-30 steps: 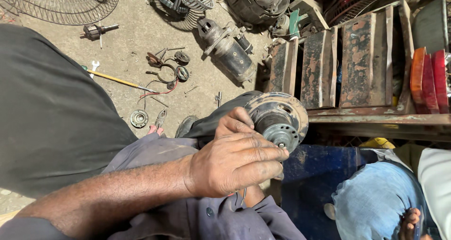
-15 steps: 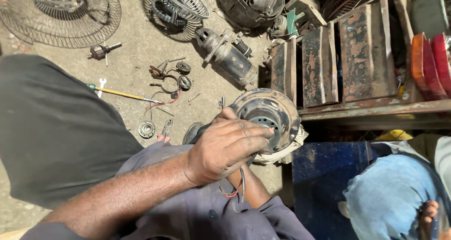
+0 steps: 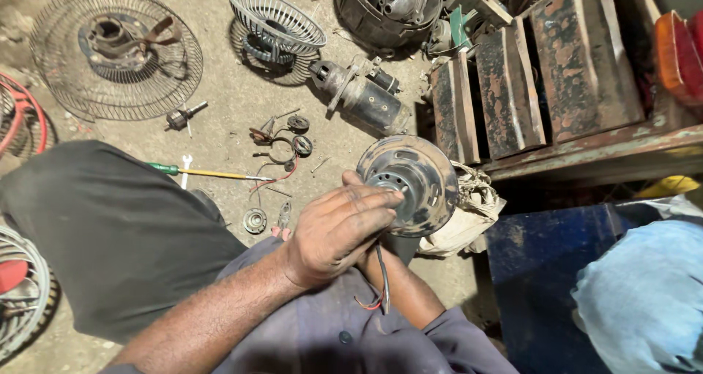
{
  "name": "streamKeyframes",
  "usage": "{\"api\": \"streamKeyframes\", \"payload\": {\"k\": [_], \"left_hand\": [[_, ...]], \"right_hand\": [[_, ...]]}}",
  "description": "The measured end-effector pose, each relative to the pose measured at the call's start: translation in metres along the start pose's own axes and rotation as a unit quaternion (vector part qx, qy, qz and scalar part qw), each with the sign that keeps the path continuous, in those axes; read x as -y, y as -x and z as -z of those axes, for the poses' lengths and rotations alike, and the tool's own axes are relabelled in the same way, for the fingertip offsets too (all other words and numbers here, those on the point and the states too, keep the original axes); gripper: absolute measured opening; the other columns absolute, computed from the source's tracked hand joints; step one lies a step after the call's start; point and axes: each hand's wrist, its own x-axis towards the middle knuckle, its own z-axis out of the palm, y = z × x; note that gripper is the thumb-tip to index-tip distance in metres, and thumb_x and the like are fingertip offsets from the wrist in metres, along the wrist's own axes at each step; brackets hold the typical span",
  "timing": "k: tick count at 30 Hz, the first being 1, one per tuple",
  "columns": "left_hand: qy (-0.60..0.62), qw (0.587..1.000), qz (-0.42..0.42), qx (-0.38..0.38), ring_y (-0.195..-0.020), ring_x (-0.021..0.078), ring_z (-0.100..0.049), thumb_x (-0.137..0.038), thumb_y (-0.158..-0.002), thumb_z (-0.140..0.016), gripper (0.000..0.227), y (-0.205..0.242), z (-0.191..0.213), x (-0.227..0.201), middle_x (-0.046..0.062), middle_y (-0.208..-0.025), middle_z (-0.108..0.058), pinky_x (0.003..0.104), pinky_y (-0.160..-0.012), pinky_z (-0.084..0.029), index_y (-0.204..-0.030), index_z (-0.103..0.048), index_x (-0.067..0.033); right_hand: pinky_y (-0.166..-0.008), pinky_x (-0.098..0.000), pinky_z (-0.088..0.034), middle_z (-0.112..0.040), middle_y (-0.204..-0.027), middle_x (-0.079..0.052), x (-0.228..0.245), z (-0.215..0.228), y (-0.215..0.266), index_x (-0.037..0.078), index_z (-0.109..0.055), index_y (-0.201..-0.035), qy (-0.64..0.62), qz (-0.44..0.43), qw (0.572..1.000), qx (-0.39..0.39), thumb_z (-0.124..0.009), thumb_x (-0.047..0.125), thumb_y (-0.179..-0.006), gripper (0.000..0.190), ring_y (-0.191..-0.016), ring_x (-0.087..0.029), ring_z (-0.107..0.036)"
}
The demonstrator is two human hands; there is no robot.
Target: The person sits on the floor and disassembles a fan motor, removing the outer casing and internal components. They use a screwdriver to loosen parts and pliers to adjust the motor housing, then reassemble the motor by hand.
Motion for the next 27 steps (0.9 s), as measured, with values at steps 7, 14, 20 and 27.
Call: {"api": "streamKeyframes", "payload": {"k": [7,14,20,27], "left_hand": [[0.191,0.894,0.332,-0.231,-0.099,0.0169,-0.074,-0.001,-0.097,-0.074,0.026,0.021,-0.013,0.024,0.013,-0.111,-0.076,0.031,-0.089,-0.062,-0.123,-0.070,0.0020],[0.289,0.736,0.477,-0.384,-0.071,0.0199,-0.069,-0.010,-0.092,-0.069,0.026,0.040,0.008,0.089,0.010,-0.090,-0.073,0.031,-0.064,-0.058,-0.116,-0.063,-0.0053],[0.324,0.679,0.526,-0.398,-0.068,0.0106,-0.060,-0.012,-0.102,-0.077,0.015,0.085,0.018,0.140,0.002,-0.085,-0.063,0.023,-0.054,-0.045,-0.107,-0.065,-0.0049],[0.376,0.594,0.615,-0.358,-0.065,0.0218,-0.071,-0.012,-0.092,-0.072,0.018,0.119,0.019,0.186,0.012,-0.084,-0.074,0.034,-0.059,-0.060,-0.102,-0.070,0.0024]], "right_hand": [[-0.062,-0.0390,-0.062,-0.072,-0.113,-0.018,0.017,0.012,-0.010,0.004,-0.063,-0.128,0.043,0.039,0.998,-0.002,-0.051,0.048,-0.100,0.054,-0.086,-0.033,-0.073],[-0.068,-0.0395,-0.062,-0.073,-0.114,-0.016,0.025,0.034,-0.007,0.005,-0.063,-0.129,0.242,0.069,0.967,-0.047,-0.049,0.050,-0.101,0.055,-0.092,-0.032,-0.074],[-0.099,-0.0444,-0.058,-0.070,-0.121,-0.010,0.009,0.040,-0.012,0.005,-0.058,-0.133,0.259,0.098,0.955,-0.106,-0.053,0.048,-0.104,0.051,-0.109,-0.025,-0.070],[-0.104,-0.0400,-0.054,-0.066,-0.129,-0.013,0.002,0.037,-0.022,-0.004,-0.054,-0.139,0.387,0.129,0.911,-0.063,-0.057,0.044,-0.105,0.060,-0.116,-0.022,-0.065]]}}
